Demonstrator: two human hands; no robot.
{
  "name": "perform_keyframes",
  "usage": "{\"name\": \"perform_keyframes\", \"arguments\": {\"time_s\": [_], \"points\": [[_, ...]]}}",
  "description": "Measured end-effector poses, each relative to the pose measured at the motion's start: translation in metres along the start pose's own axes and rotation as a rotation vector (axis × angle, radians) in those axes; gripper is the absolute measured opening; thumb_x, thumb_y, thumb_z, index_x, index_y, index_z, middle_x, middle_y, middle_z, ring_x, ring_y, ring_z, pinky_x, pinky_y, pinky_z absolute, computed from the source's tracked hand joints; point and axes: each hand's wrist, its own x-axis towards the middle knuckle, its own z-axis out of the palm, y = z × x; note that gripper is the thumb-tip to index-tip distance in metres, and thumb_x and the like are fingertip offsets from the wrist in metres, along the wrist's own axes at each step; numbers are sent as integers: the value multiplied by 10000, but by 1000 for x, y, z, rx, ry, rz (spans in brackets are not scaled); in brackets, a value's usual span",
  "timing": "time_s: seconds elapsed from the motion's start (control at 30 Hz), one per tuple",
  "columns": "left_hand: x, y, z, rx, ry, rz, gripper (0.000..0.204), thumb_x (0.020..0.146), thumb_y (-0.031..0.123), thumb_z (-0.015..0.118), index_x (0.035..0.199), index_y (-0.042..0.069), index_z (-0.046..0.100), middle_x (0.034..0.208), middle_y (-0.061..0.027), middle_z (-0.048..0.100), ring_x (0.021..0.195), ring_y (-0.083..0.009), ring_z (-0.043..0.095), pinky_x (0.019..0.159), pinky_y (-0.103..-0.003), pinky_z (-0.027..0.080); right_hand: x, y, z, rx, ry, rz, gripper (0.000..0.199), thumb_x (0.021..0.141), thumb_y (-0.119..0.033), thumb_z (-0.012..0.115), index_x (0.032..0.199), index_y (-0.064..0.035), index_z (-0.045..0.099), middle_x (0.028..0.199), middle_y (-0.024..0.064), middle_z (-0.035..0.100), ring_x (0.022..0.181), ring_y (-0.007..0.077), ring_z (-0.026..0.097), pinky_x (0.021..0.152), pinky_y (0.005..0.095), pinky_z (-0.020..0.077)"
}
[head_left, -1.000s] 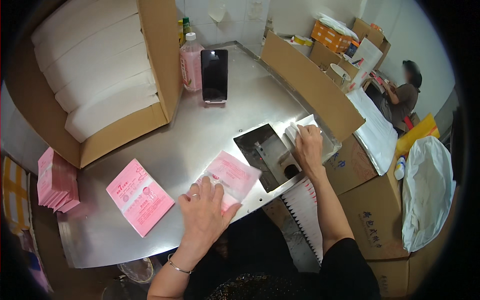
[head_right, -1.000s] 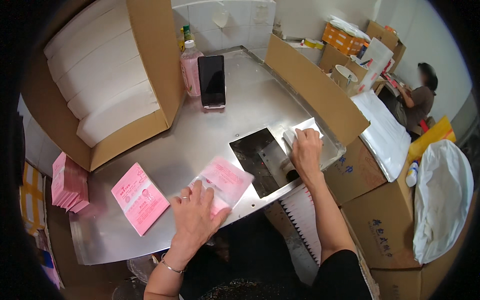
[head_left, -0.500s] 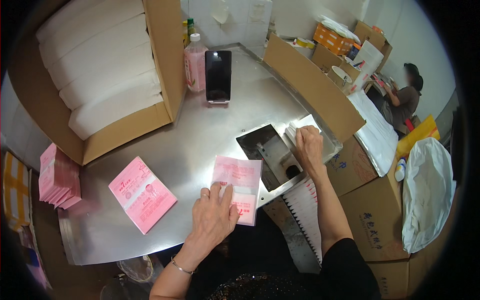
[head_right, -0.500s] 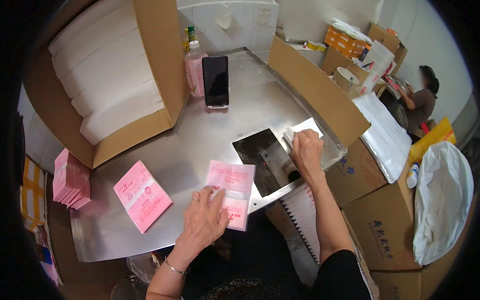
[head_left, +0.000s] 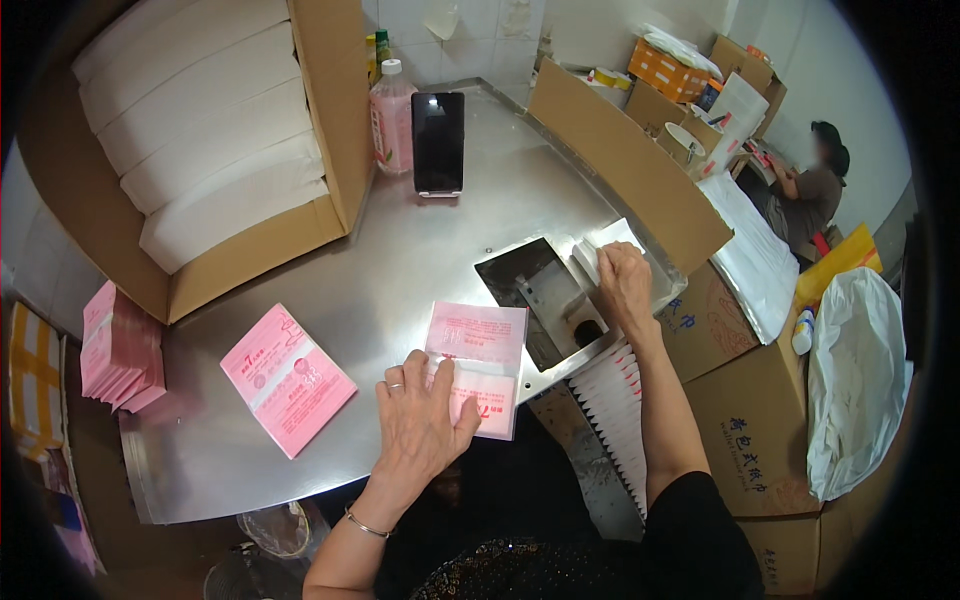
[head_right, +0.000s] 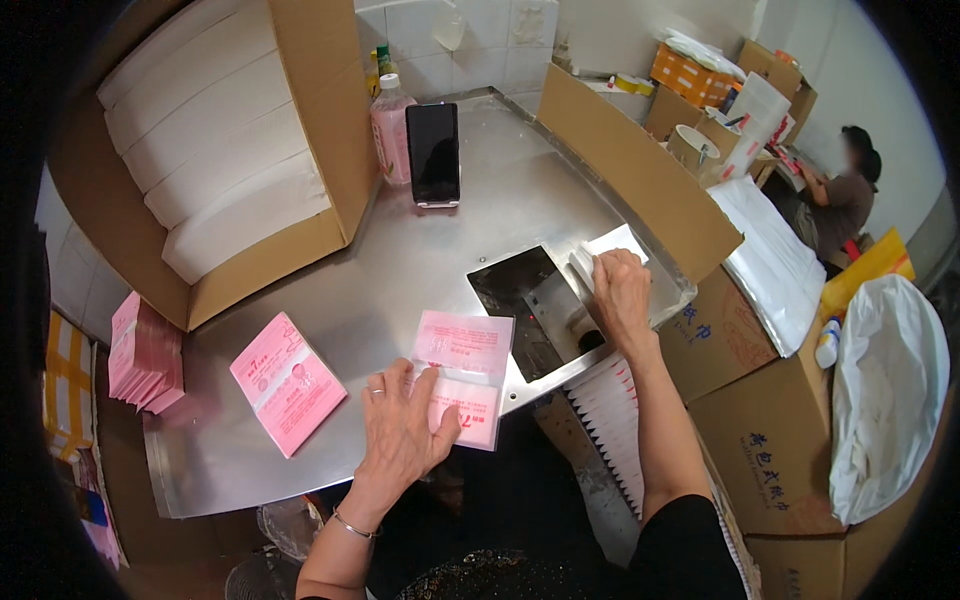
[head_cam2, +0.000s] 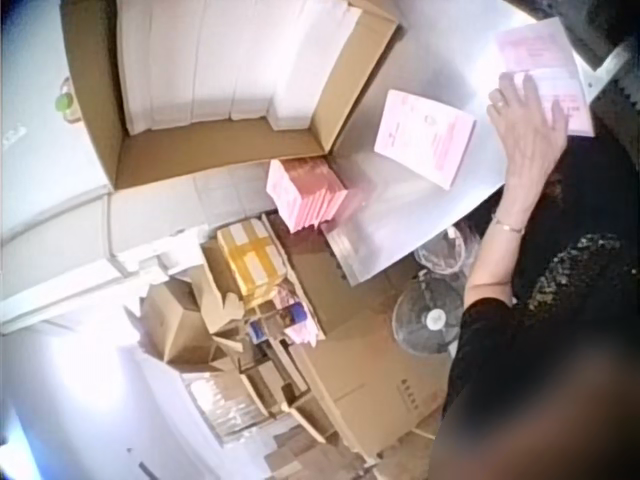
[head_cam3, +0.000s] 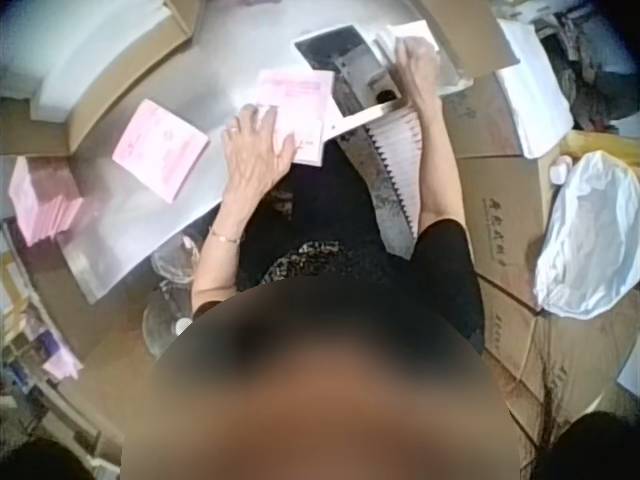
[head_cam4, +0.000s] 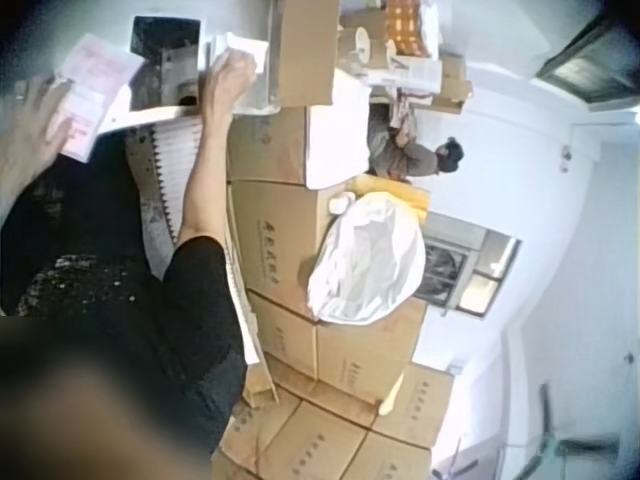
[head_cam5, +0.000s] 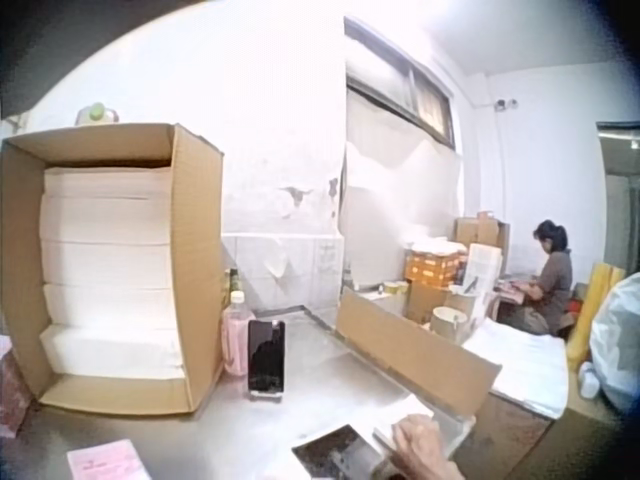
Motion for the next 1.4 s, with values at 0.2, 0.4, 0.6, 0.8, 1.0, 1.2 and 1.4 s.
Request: {"name": "perform_keyframes", "arguments": {"time_s": [0.2,0.4,0.6,0.8,1.0,1.2,1.4], "points": [[2,3,-3,-2,-28,-6,431,819,303,682,1127,4,650,1114,-192,558,926,-322,508,795,-427,406,-6,-2,-2,-152,51,-158,304,840,-15,621,1142,5,654,1041,183,681,927,369,642,816,466,494],[-10,-2,4,-153,-74,121,457,764,256,713,1155,32,639,1046,-166,558,910,-329,539,766,-426,419,-37,-76,2,149,12,-354,363,831,24,589,1191,45,622,1095,204,662,970,375,651,825,481,499],[-3,-11,-17,-113,-42,40,710,684,276,771,1326,57,562,983,-155,534,890,-326,545,745,-447,421,-105,-169,-5,274,-213,-678,457,795,-125,637,1214,55,611,1136,245,611,1080,403,614,1115,679,289],[-1,0,-31,-116,-168,-36,687,839,102,692,1468,48,420,963,-159,527,870,-333,546,763,-435,441,-50,-133,75,-25,-427,-395,169,893,-119,534,967,-38,662,981,180,651,944,323,628,1092,705,242],[-33,-13,-39,-303,-125,64,319,741,23,689,1055,73,676,1001,-147,539,925,-316,529,811,-420,408,-35,-82,40,-108,-679,-34,195,874,-115,552,991,-18,675,861,233,691,819,412,682,793,520,541],[-54,-66,-77,-69,241,-217,257,655,-22,629,897,62,603,1145,-192,534,1074,-376,523,969,-498,378,-5,-67,-4,-336,168,-181,224,874,-166,655,1054,-32,649,885,150,645,932,316,637,786,464,470],[-53,-103,-81,162,-37,-379,265,787,-17,592,1047,39,592,1020,-181,564,1001,-357,528,1053,-486,303,-16,-6,19,-366,-20,-11,166,885,-172,656,864,-8,671,912,137,579,904,317,559,804,463,431]]}}
